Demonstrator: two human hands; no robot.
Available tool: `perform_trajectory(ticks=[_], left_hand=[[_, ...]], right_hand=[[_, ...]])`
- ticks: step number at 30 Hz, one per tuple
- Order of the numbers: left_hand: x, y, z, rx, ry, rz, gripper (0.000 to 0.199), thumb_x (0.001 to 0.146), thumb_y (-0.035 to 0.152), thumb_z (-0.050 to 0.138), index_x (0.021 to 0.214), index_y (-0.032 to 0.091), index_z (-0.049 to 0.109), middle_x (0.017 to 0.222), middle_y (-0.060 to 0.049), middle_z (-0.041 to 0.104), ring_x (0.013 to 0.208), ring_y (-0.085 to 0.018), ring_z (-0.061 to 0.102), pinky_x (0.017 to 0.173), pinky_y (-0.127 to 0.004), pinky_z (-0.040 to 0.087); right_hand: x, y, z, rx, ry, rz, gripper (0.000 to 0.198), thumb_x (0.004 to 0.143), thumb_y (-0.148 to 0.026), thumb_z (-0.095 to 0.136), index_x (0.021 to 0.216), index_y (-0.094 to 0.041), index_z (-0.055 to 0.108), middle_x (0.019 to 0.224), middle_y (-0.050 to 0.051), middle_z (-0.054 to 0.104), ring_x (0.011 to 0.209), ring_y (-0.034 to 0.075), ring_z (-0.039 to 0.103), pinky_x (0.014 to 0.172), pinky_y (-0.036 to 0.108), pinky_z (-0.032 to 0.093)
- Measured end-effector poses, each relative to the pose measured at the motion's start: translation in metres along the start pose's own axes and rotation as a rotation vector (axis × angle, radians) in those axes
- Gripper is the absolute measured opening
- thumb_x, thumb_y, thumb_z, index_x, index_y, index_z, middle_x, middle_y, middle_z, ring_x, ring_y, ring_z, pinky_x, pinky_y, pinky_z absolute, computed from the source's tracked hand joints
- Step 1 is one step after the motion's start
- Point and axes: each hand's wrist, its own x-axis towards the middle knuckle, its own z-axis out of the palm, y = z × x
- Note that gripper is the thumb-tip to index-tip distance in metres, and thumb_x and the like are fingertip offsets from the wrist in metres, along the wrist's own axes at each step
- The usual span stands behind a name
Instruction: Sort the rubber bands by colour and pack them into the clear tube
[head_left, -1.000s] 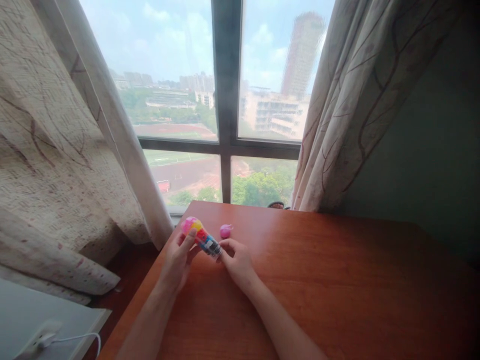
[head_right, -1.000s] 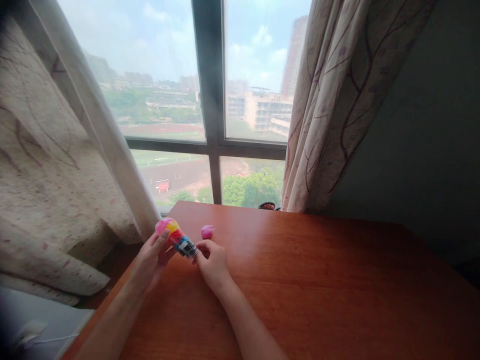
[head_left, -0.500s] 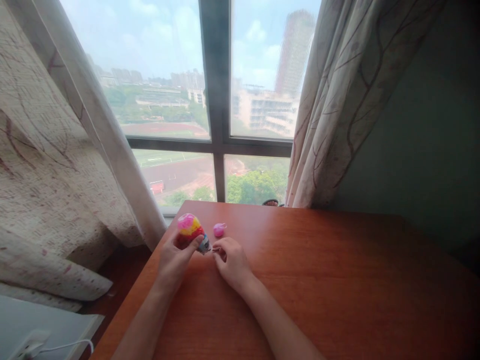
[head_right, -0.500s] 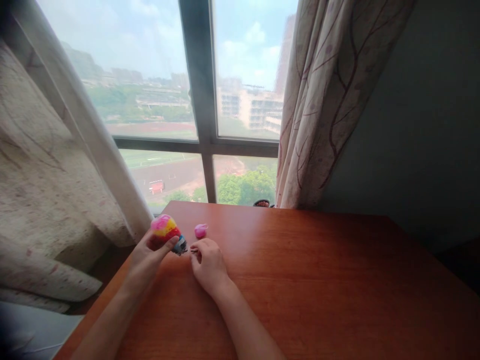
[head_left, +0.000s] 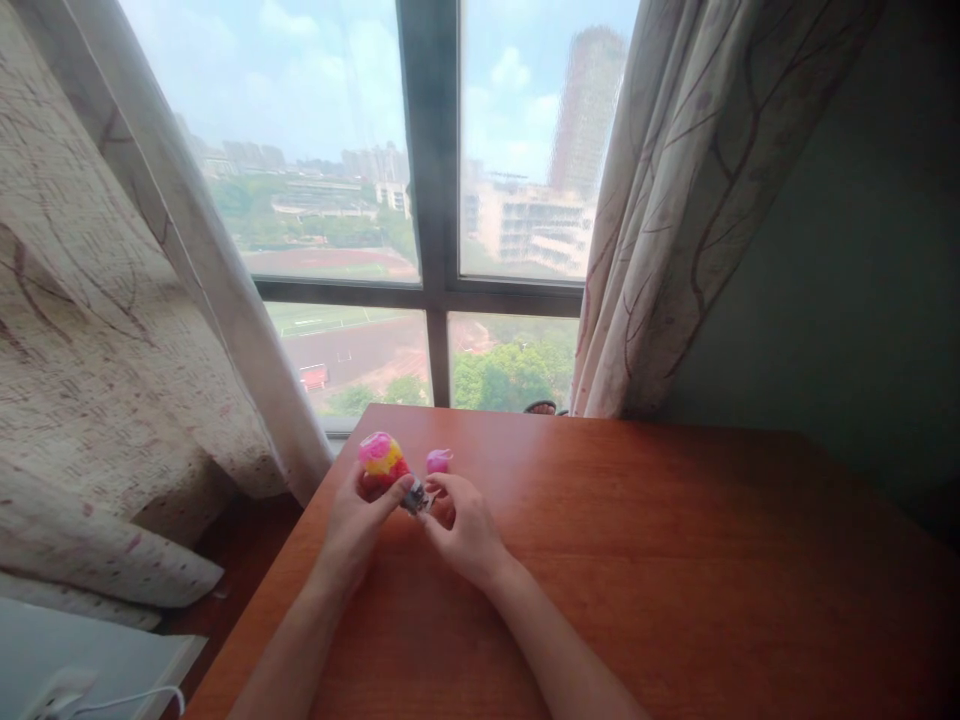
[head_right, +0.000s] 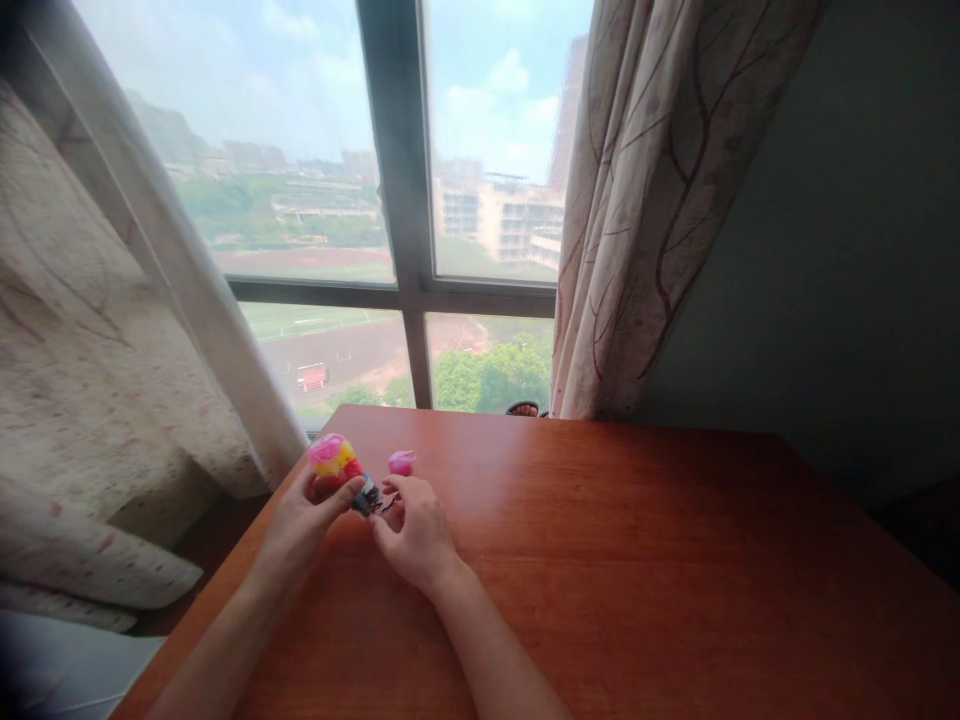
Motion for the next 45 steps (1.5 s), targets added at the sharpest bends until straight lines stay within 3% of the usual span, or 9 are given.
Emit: perform_trajectory(ticks=[3, 7, 14, 17, 22, 27, 30, 35, 45], left_hand=[[-0.001, -0.001, 0.000, -0.058, -0.024, -0.039, 0.046, 0.053, 0.033, 0.091, 0.087, 0.014, 0.066, 0.076, -0.002, 0.074, 0.065, -0.016, 0.068, 0.062, -0.023, 0.053], [-0.002, -0.001, -0.001, -0.135, -0.045, -0.097, 0.044, 0.055, 0.032, 0.091, 0.086, 0.010, 0.069, 0.079, -0.005, 0.074, 0.070, -0.015, 0.068, 0.064, -0.021, 0.054], [-0.001, 0.004, -0.005, -0.294, 0.068, -0.109, 0.039, 0.058, 0.028, 0.089, 0.089, 0.017, 0.067, 0.082, 0.002, 0.073, 0.067, -0.010, 0.068, 0.061, -0.017, 0.057], [0.000, 0.005, -0.005, -0.333, 0.045, -0.139, 0.035, 0.060, 0.025, 0.088, 0.086, 0.016, 0.066, 0.077, 0.001, 0.073, 0.061, -0.011, 0.068, 0.059, -0.019, 0.058], [-0.002, 0.004, -0.003, -0.361, -0.025, -0.184, 0.031, 0.061, 0.021, 0.087, 0.084, 0.015, 0.067, 0.076, 0.000, 0.074, 0.061, -0.012, 0.069, 0.057, -0.019, 0.059], [-0.004, 0.008, -0.006, -0.369, -0.084, -0.187, 0.033, 0.062, 0.021, 0.087, 0.088, 0.014, 0.069, 0.081, -0.002, 0.075, 0.069, -0.013, 0.071, 0.062, -0.019, 0.059], [-0.004, 0.010, -0.007, -0.377, -0.129, -0.203, 0.034, 0.063, 0.024, 0.088, 0.090, 0.013, 0.070, 0.086, -0.005, 0.076, 0.075, -0.017, 0.072, 0.068, -0.023, 0.060], [-0.004, 0.008, -0.004, -0.392, -0.130, -0.200, 0.035, 0.062, 0.026, 0.088, 0.091, 0.015, 0.070, 0.087, -0.005, 0.077, 0.079, -0.019, 0.073, 0.067, -0.022, 0.059], [0.000, 0.001, -0.002, -0.324, -0.015, -0.106, 0.036, 0.061, 0.024, 0.088, 0.090, 0.014, 0.071, 0.089, -0.004, 0.075, 0.084, -0.016, 0.070, 0.073, -0.022, 0.057]], right_hand=[[0.002, -0.004, -0.002, 0.049, 0.013, -0.018, 0.038, 0.074, -0.015, 0.070, 0.111, -0.020, 0.065, 0.104, 0.004, 0.069, 0.095, 0.020, 0.062, 0.087, 0.032, 0.049], [0.005, -0.003, -0.004, 0.158, 0.008, 0.102, 0.036, 0.077, -0.020, 0.068, 0.113, -0.020, 0.066, 0.103, 0.005, 0.070, 0.082, 0.018, 0.063, 0.073, 0.029, 0.051], [0.008, -0.006, -0.006, 0.356, 0.092, 0.168, 0.022, 0.085, -0.030, 0.060, 0.102, -0.019, 0.069, 0.086, 0.003, 0.065, 0.073, 0.015, 0.059, 0.061, 0.024, 0.046], [0.003, -0.008, -0.002, 0.384, -0.040, 0.130, 0.034, 0.085, -0.027, 0.059, 0.118, -0.021, 0.065, 0.069, -0.003, 0.054, 0.054, 0.010, 0.047, 0.051, 0.022, 0.039], [-0.002, -0.007, 0.006, 0.300, -0.223, 0.045, 0.065, 0.081, -0.018, 0.061, 0.143, -0.026, 0.044, 0.066, -0.007, 0.052, 0.053, 0.009, 0.045, 0.051, 0.021, 0.035], [0.005, -0.012, 0.002, 0.542, -0.284, 0.226, 0.046, 0.088, -0.037, 0.057, 0.131, -0.019, 0.056, 0.053, -0.010, 0.041, 0.043, 0.007, 0.035, 0.043, 0.019, 0.029], [0.011, -0.018, -0.004, 0.692, -0.300, 0.353, 0.049, 0.081, -0.052, 0.061, 0.112, -0.015, 0.064, 0.050, -0.010, 0.037, 0.039, 0.006, 0.033, 0.039, 0.019, 0.028], [0.013, -0.019, -0.006, 0.620, -0.191, 0.432, 0.050, 0.072, -0.058, 0.068, 0.096, -0.014, 0.066, 0.046, -0.008, 0.046, 0.036, 0.006, 0.036, 0.036, 0.019, 0.029], [0.007, -0.002, 0.005, 0.265, -0.065, 0.330, 0.026, 0.082, -0.038, 0.061, 0.092, -0.017, 0.072, 0.055, -0.003, 0.059, 0.045, 0.011, 0.052, 0.047, 0.021, 0.040]])
